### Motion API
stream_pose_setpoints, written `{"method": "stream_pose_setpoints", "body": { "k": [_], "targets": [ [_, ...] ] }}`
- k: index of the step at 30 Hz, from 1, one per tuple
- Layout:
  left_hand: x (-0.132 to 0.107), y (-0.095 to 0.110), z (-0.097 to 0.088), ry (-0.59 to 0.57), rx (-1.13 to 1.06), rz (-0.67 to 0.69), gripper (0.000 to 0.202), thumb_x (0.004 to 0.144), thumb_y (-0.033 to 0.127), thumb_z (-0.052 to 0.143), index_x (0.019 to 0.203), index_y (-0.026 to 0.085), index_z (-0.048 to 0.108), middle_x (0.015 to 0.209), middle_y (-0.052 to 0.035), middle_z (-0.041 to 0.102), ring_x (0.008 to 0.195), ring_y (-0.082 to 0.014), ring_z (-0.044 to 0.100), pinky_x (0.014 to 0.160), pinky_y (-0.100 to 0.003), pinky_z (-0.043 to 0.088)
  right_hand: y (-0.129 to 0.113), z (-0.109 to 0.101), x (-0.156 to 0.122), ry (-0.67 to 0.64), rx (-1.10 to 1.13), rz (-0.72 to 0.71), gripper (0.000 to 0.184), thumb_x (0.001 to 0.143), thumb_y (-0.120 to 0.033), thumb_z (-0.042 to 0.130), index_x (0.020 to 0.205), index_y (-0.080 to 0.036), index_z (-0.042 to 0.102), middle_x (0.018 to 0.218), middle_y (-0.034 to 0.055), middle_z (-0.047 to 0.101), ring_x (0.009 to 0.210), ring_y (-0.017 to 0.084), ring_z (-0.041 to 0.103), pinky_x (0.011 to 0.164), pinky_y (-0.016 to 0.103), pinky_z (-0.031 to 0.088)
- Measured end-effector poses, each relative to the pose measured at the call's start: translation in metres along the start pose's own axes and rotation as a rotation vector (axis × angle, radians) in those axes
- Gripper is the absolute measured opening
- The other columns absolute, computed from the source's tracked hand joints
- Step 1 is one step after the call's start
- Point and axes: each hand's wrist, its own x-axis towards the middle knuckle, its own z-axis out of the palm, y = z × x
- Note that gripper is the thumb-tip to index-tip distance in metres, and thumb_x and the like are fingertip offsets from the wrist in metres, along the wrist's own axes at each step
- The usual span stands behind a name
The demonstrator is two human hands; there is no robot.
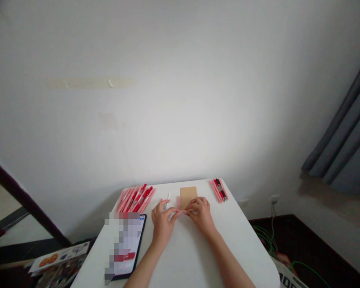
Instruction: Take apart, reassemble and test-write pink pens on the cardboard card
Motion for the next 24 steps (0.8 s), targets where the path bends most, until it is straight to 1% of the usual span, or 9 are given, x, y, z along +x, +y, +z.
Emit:
{"method": "stream_pose_setpoints", "body": {
  "k": [4,14,20,24],
  "targets": [
    [-0.0001,-0.0013,0.0005,0.007,-0.006,0.001,0.010,0.078,0.033,0.065,0.080,0.031,0.074,0.119,-0.0052,0.057,0.130,-0.0299,0.038,0.105,-0.055,0.030,0.0030,0.0011,-0.0001,-0.007,-0.014,-0.005,0.016,0.078,-0.043,0.070,0.076,-0.029,0.075,0.087,0.0051,0.068,0.093,0.024,0.055,0.086,0.039,0.041],
    [0.0010,-0.0009,-0.0007,0.030,-0.002,0.021,0.009,0.078,0.033,0.066,0.079,0.032,0.074,0.117,-0.0048,0.058,0.127,-0.0295,0.041,0.104,-0.053,0.034,0.0057,0.0027,-0.0003,-0.021,-0.059,-0.029,0.022,0.083,-0.045,0.062,0.075,-0.028,0.074,0.088,0.0070,0.068,0.092,0.024,0.054,0.085,0.040,0.042],
    [0.0007,-0.0019,-0.0001,0.023,-0.002,0.021,0.009,0.079,0.033,0.065,0.081,0.032,0.074,0.117,-0.0044,0.058,0.128,-0.0293,0.041,0.104,-0.053,0.034,0.0069,0.0031,-0.0006,-0.031,-0.076,-0.020,0.024,0.085,-0.045,0.059,0.076,-0.028,0.073,0.089,0.0065,0.067,0.093,0.023,0.054,0.086,0.040,0.041],
    [0.0010,-0.0025,0.0005,0.033,0.002,0.029,0.008,0.077,0.033,0.067,0.082,0.033,0.074,0.116,-0.0043,0.058,0.127,-0.0292,0.042,0.103,-0.052,0.035,0.0096,0.0048,-0.0002,-0.038,-0.079,-0.021,0.024,0.087,-0.044,0.058,0.077,-0.028,0.073,0.089,0.0054,0.067,0.092,0.023,0.053,0.085,0.039,0.041]
  ]
}}
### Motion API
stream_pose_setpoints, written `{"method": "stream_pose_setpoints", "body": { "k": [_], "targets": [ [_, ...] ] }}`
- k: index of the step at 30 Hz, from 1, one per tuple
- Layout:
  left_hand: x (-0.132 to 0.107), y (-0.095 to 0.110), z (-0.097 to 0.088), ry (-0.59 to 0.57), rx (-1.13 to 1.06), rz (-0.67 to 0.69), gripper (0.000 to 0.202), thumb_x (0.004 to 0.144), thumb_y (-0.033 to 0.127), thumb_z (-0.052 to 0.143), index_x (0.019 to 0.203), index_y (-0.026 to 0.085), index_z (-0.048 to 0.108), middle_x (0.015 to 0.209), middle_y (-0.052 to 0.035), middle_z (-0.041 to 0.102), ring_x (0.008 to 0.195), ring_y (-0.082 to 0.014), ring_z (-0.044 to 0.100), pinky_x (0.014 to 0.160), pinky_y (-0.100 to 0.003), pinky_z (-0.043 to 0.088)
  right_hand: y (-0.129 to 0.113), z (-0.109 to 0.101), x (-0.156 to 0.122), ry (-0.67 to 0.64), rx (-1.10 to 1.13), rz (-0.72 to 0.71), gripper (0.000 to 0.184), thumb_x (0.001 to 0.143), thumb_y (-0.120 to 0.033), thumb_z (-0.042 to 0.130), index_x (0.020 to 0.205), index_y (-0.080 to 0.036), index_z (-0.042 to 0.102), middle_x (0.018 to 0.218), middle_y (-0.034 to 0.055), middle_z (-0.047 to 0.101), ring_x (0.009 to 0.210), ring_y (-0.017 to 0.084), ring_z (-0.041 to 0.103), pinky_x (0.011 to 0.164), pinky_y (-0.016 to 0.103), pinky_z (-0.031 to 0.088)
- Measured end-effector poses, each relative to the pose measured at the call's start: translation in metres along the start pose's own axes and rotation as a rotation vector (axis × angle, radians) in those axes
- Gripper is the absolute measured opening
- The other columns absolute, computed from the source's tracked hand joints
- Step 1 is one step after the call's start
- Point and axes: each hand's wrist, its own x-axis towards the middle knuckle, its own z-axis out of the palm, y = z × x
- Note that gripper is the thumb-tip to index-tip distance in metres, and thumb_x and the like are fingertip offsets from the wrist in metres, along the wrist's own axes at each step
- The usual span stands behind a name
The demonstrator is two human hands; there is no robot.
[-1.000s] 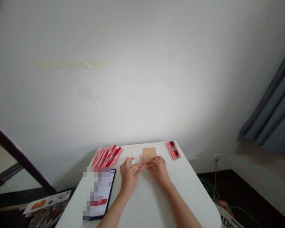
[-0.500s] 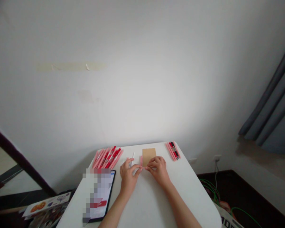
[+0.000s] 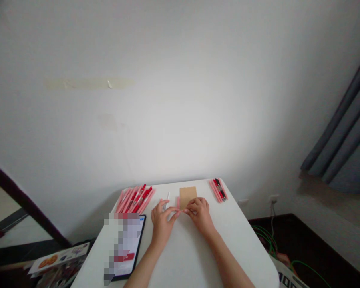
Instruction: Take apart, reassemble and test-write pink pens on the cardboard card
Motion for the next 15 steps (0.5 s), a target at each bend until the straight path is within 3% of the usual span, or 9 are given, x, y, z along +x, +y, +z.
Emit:
{"method": "stream_pose_setpoints", "body": {
  "k": [15],
  "targets": [
    [0.0009,0.0013,0.0000,-0.027,-0.019,-0.017,0.009,0.074,0.031,0.070,0.082,0.034,0.074,0.113,-0.0029,0.060,0.129,-0.0295,0.040,0.105,-0.056,0.032,-0.0013,-0.0009,0.0009,0.001,0.007,0.017,0.022,0.086,-0.044,0.059,0.078,-0.029,0.073,0.089,0.0054,0.068,0.093,0.024,0.053,0.086,0.040,0.041]
  ]
}}
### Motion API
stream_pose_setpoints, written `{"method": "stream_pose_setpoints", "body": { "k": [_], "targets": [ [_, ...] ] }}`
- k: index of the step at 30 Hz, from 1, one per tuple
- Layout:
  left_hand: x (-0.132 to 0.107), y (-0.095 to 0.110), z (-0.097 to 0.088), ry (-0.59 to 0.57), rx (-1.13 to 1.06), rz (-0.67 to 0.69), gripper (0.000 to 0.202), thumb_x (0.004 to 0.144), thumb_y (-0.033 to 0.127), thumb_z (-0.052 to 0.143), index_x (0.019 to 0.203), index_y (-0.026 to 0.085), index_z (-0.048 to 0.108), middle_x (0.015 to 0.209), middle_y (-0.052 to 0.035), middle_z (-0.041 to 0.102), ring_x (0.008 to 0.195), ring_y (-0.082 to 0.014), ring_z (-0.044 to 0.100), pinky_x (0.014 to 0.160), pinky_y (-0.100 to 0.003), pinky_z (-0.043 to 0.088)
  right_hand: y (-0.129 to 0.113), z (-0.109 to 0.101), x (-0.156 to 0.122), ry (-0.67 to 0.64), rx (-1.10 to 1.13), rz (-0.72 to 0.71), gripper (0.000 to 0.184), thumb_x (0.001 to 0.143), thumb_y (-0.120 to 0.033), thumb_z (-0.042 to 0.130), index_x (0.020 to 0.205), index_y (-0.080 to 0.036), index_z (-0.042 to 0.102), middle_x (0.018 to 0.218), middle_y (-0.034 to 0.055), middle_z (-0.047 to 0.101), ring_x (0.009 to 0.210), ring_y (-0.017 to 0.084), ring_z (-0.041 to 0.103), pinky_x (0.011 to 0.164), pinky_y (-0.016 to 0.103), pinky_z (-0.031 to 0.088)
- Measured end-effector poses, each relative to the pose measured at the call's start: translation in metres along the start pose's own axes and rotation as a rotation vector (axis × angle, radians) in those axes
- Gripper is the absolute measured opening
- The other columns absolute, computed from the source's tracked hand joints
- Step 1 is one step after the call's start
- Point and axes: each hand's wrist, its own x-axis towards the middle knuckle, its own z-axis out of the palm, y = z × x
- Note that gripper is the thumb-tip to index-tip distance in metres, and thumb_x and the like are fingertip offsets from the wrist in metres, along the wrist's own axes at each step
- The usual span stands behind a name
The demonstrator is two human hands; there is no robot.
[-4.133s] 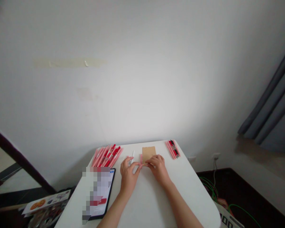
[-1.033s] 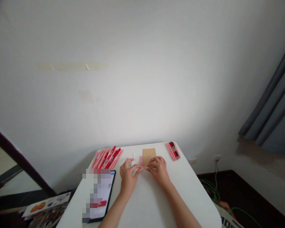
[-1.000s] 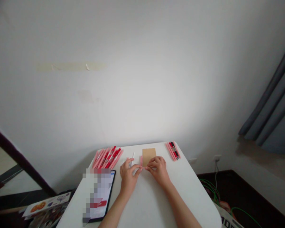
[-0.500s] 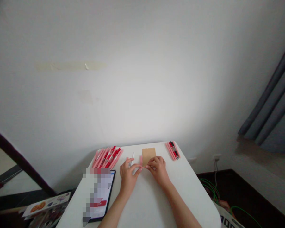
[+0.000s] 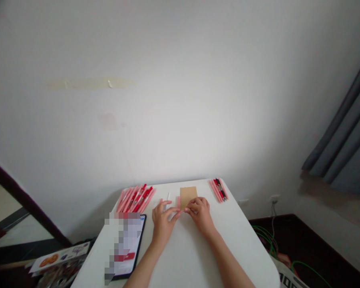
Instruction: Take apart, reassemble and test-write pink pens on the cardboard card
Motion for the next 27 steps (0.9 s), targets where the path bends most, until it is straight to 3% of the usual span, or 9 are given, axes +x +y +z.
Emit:
{"method": "stream_pose_setpoints", "body": {
  "k": [11,20,27],
  "targets": [
    [-0.0008,0.0008,-0.0011,-0.025,-0.005,0.016,0.009,0.075,0.030,0.069,0.081,0.035,0.074,0.112,-0.0022,0.061,0.130,-0.0301,0.037,0.106,-0.057,0.029,0.0022,0.0040,-0.0002,0.015,0.032,0.008,0.021,0.087,-0.043,0.058,0.081,-0.031,0.075,0.088,0.0058,0.068,0.092,0.023,0.054,0.084,0.038,0.043],
    [0.0014,0.0001,-0.0024,0.074,0.027,0.036,0.009,0.075,0.027,0.069,0.081,0.032,0.073,0.109,-0.0029,0.062,0.121,-0.0271,0.047,0.101,-0.050,0.035,-0.0030,0.0012,-0.0001,-0.048,-0.016,0.020,0.024,0.090,-0.043,0.053,0.092,-0.033,0.074,0.095,0.0047,0.067,0.097,0.022,0.053,0.089,0.039,0.042],
    [0.0045,-0.0035,-0.0089,0.153,0.082,-0.051,0.009,0.077,0.025,0.065,0.079,0.030,0.072,0.107,-0.0033,0.063,0.111,-0.0244,0.053,0.098,-0.047,0.036,-0.0013,0.0032,-0.0022,0.028,-0.144,0.019,0.017,0.088,-0.030,0.058,0.099,-0.029,0.071,0.095,0.0055,0.066,0.097,0.023,0.053,0.088,0.038,0.042]
  ]
}}
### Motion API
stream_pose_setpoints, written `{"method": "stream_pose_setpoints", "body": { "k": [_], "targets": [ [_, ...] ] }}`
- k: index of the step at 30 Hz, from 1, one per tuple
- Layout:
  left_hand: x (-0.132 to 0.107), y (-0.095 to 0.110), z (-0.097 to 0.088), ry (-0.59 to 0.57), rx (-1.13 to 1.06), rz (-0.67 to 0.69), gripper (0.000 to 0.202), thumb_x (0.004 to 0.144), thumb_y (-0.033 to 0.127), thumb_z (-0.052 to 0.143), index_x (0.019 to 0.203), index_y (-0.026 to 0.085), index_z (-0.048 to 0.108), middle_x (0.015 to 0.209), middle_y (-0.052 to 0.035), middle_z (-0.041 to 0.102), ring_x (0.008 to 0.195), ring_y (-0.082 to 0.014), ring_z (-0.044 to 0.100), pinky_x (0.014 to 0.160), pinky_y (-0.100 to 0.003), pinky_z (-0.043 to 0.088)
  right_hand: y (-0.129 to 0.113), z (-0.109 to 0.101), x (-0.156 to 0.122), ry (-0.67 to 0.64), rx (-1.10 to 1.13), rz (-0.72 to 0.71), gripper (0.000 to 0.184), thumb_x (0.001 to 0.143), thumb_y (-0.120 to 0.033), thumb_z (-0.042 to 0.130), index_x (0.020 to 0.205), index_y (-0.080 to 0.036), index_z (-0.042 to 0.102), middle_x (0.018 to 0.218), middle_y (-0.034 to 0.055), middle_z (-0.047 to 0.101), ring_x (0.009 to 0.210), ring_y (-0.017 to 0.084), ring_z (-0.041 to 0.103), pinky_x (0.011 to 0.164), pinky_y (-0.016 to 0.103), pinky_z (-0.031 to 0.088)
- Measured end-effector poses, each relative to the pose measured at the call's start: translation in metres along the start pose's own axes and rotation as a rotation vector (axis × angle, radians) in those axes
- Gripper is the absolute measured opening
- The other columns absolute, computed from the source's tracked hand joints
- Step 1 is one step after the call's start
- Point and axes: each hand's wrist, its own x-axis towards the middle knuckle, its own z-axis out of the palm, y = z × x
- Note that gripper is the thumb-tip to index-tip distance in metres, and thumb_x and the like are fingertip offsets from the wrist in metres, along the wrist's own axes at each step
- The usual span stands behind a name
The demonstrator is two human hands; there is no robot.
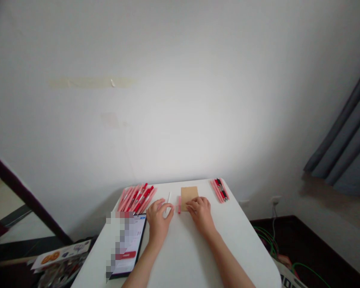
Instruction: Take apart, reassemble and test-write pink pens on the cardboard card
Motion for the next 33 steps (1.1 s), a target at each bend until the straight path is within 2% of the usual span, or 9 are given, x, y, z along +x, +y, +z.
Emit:
{"method": "stream_pose_setpoints", "body": {
  "k": [8,14,20,33],
  "targets": [
    [0.001,-0.006,0.000,0.039,0.040,-0.016,0.010,0.077,0.025,0.063,0.079,0.029,0.072,0.106,-0.0039,0.063,0.108,-0.0241,0.055,0.096,-0.045,0.037,-0.010,0.001,0.005,0.005,-0.111,-0.079,0.020,0.085,-0.018,0.060,0.098,-0.029,0.071,0.097,0.0053,0.063,0.097,0.021,0.050,0.090,0.038,0.039],
    [0.002,-0.006,0.000,0.044,0.061,-0.016,0.010,0.078,0.027,0.062,0.080,0.029,0.072,0.106,-0.0044,0.064,0.107,-0.0246,0.055,0.095,-0.046,0.037,-0.025,0.004,0.011,-0.053,-0.156,-0.142,0.026,0.087,-0.019,0.059,0.100,-0.038,0.071,0.102,0.0030,0.061,0.101,0.021,0.049,0.100,0.043,0.032],
    [0.002,-0.007,0.002,0.064,0.062,0.006,0.010,0.077,0.026,0.063,0.081,0.028,0.072,0.104,-0.0050,0.064,0.106,-0.0247,0.055,0.094,-0.045,0.038,-0.026,0.009,0.011,-0.124,-0.143,-0.164,0.029,0.087,-0.020,0.060,0.101,-0.044,0.070,0.106,0.0020,0.060,0.107,0.021,0.046,0.104,0.045,0.027],
    [0.002,-0.007,0.001,0.076,0.060,-0.001,0.012,0.078,0.030,0.061,0.080,0.027,0.072,0.103,-0.0057,0.064,0.104,-0.0243,0.055,0.095,-0.045,0.038,-0.029,0.007,0.014,-0.201,-0.139,-0.153,0.024,0.088,-0.020,0.056,0.089,-0.037,0.073,0.124,0.0018,0.051,0.117,0.021,0.041,0.105,0.042,0.026]
  ]
}}
